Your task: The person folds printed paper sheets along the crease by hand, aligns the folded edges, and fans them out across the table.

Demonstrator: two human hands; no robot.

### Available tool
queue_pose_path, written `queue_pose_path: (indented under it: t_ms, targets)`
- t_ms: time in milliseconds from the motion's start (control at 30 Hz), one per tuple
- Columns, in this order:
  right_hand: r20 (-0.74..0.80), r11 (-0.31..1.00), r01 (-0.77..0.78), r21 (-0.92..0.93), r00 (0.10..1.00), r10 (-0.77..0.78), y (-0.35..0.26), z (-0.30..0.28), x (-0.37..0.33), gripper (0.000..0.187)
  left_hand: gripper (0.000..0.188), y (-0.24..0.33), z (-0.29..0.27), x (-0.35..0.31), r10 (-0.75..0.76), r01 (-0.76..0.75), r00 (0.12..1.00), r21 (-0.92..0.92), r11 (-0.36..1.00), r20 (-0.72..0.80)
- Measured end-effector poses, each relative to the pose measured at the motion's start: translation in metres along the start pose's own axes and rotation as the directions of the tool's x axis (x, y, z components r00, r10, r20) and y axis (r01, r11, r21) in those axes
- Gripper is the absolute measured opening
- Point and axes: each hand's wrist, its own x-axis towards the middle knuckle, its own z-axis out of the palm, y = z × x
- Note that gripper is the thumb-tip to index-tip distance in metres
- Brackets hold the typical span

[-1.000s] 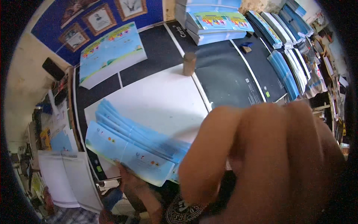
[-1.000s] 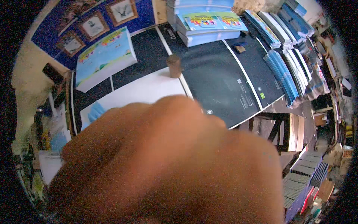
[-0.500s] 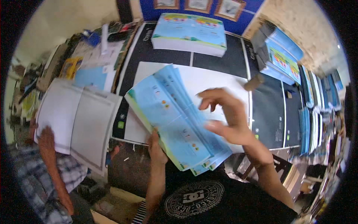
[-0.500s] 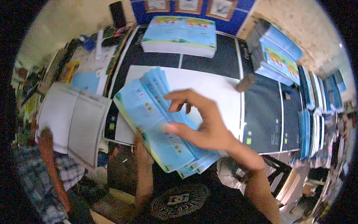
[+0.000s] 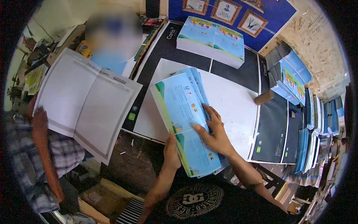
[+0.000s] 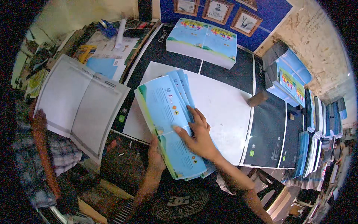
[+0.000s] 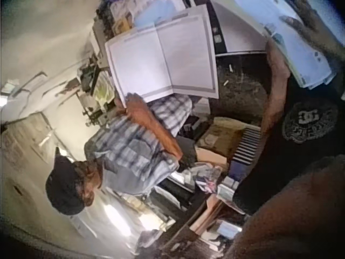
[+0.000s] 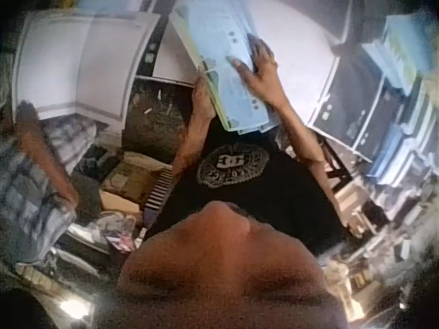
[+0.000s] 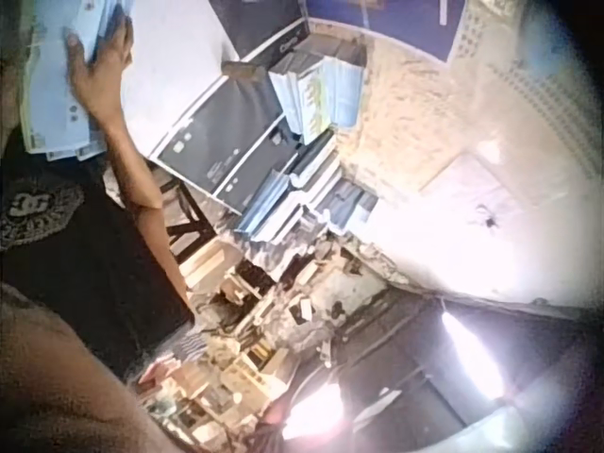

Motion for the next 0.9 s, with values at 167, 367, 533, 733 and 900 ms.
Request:
queue_pose_path:
  t_ms: [167,367,533,733,900]
  targets:
    - [-0.018,0.998,-0.015,0.058,1.000,0.016,0.010,0.002,0.001,0.061,0.062,-0.002,0.006,0.004,-0.036,0.032,0.999,-0.117,0.993,-0.030]
    - [0.028,0.994,0.007,0.109,1.000,-0.011,0.019,-0.004,0.001,0.058,0.056,0.006,0.014,0.001,-0.037,0.029,0.994,-0.072,0.997,-0.101]
    - [0.038,0.979,-0.009,0.203,0.999,0.002,0.021,-0.012,-0.002,0.051,0.050,0.003,0.010,-0.003,-0.047,0.046,0.981,-0.009,0.999,-0.190]
    - [0.062,0.927,-0.033,0.375,0.998,0.010,0.029,-0.015,-0.006,0.046,0.052,0.007,0.017,-0.008,-0.020,0.071,0.975,0.222,0.972,-0.221]
    - [0.052,0.914,-0.013,0.405,0.999,-0.009,0.031,-0.019,-0.007,0.042,0.048,0.022,0.021,-0.018,0.086,-0.025,0.929,0.171,0.985,-0.359]
